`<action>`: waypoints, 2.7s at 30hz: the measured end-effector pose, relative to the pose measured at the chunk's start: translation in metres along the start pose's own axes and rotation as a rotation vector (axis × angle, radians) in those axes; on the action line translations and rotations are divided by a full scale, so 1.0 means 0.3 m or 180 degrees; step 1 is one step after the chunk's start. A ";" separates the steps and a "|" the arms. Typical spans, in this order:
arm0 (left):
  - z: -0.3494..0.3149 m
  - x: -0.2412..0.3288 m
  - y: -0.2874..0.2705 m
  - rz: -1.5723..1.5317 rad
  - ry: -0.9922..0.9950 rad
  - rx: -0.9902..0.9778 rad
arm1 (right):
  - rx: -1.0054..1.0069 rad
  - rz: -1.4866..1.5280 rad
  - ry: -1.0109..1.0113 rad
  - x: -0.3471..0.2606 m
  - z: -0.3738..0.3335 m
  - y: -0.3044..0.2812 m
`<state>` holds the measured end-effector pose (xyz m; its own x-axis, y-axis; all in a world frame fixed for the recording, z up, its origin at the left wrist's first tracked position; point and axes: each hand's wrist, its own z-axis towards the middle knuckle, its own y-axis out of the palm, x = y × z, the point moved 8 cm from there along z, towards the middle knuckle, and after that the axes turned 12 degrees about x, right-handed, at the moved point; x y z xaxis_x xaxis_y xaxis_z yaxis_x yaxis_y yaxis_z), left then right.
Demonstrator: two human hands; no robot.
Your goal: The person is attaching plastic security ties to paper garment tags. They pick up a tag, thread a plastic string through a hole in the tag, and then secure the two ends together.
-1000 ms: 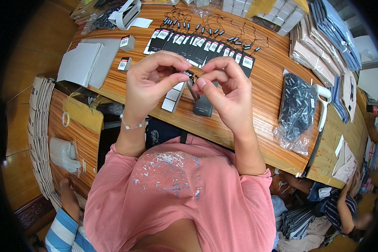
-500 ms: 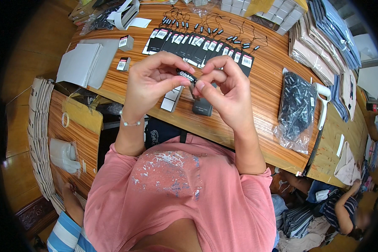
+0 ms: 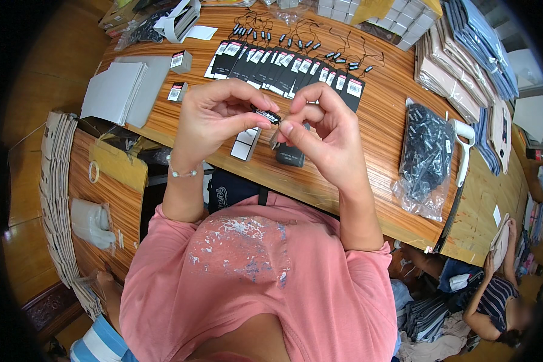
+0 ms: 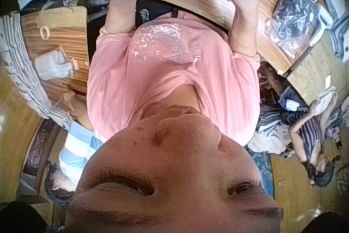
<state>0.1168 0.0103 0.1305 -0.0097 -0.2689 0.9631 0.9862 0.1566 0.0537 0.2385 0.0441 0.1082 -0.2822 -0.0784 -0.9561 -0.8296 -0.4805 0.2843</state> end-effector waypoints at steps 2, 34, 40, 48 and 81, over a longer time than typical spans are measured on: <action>0.002 0.001 0.000 0.0038 -0.0102 -0.0049 | -0.0050 -0.0022 0.0036 0.002 -0.002 0.004; -0.020 -0.016 0.040 -0.0880 -0.0413 -0.0254 | -0.0038 -0.0073 -0.0972 -0.033 -0.050 -0.006; -0.021 -0.013 0.043 -0.0626 -0.0408 -0.0219 | 0.0034 -0.0033 -0.0858 -0.016 -0.052 -0.013; -0.024 -0.025 0.026 -0.1260 -0.0321 -0.0100 | 0.0263 -0.0414 -0.1196 -0.080 -0.060 -0.024; -0.018 -0.031 0.051 -0.1050 -0.0582 -0.0324 | 0.0221 -0.1086 -0.1735 -0.138 -0.077 -0.002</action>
<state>0.1330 0.0102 0.1209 -0.3493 -0.1139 0.9301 0.9364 -0.0075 0.3508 0.2619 0.0274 0.1460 -0.1863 0.5324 -0.8257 -0.9400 -0.3410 -0.0078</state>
